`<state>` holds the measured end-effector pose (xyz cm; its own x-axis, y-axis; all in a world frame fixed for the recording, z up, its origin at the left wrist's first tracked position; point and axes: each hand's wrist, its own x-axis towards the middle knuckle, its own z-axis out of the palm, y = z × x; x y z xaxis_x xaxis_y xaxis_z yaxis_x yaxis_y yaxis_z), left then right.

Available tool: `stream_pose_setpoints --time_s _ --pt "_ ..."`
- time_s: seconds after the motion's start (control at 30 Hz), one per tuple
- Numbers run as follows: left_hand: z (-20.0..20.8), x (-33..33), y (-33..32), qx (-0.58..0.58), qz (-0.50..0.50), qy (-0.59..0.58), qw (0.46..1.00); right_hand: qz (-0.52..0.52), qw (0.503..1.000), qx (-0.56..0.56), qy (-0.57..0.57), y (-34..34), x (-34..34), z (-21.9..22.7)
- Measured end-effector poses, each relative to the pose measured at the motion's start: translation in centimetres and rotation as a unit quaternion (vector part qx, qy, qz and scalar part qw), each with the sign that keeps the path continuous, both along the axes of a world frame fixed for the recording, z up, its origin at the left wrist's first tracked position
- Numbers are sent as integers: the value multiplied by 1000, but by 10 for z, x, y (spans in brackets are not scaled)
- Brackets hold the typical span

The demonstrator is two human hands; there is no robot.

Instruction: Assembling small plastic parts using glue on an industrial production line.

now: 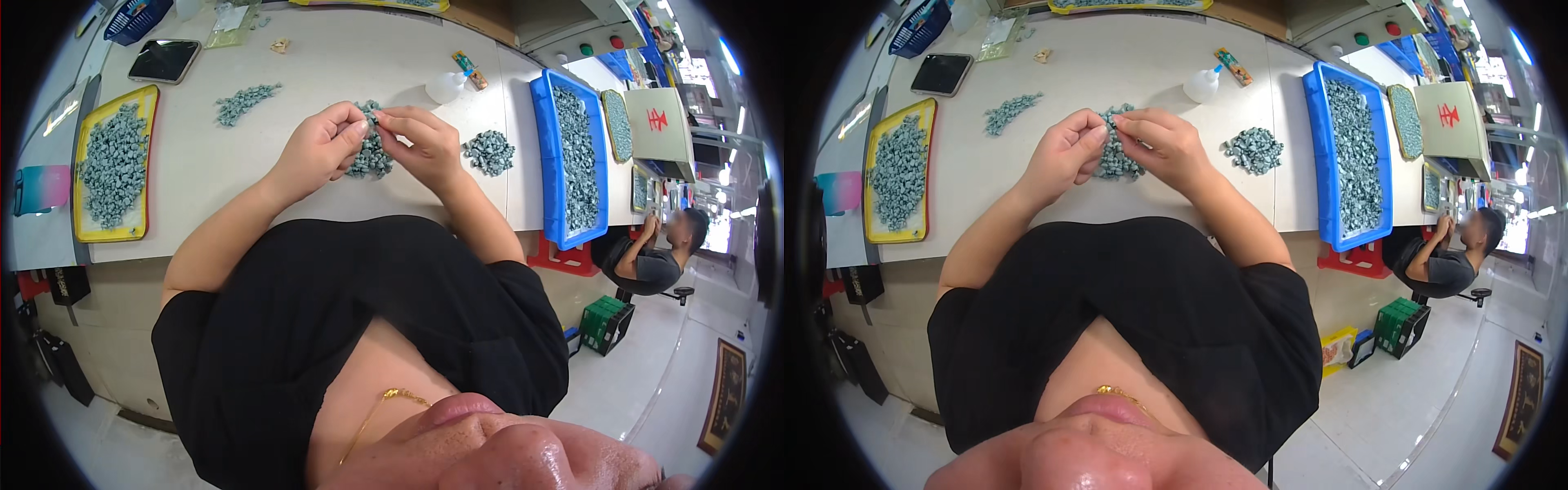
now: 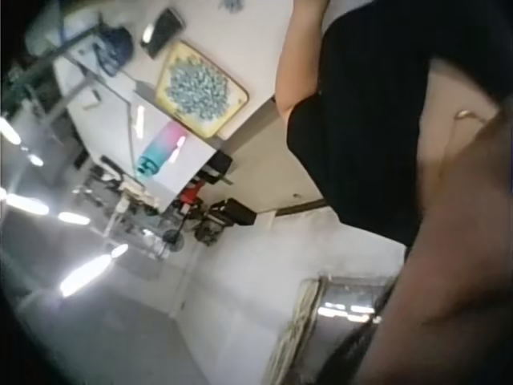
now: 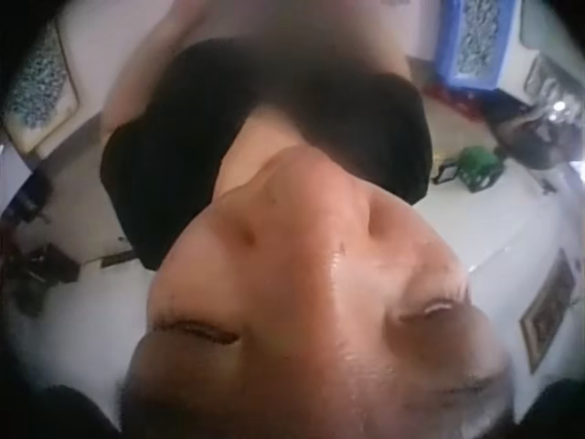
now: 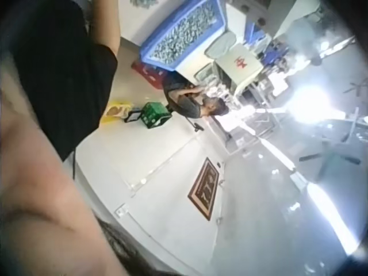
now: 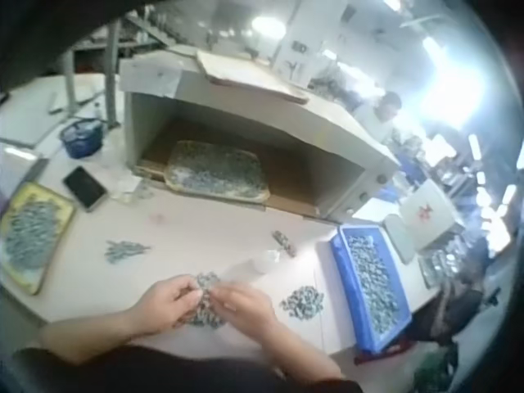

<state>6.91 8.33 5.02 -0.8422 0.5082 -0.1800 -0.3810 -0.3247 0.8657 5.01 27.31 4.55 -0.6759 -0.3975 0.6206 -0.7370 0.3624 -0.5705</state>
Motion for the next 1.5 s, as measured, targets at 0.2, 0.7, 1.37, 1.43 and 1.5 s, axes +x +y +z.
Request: stream_pose_setpoints --time_s 0.2,0.7,1.37,1.43,1.5 --pt "-12 -4 3 -145 -39 1 989 -226 966 -115 52 62 -35 -4" --pt "-10 -9 -2 53 58 -112 991 -203 949 -9 -239 70 -58 -36" --pt "-19 -6 1 187 72 -193 960 -76 965 -67 -243 44 -20 -16" --pt "-19 -7 2 193 80 -218 953 -81 961 -87 -248 43 -21 -19" --pt "-22 -11 3 169 80 -217 958 -88 956 -104 -260 43 -23 -21"
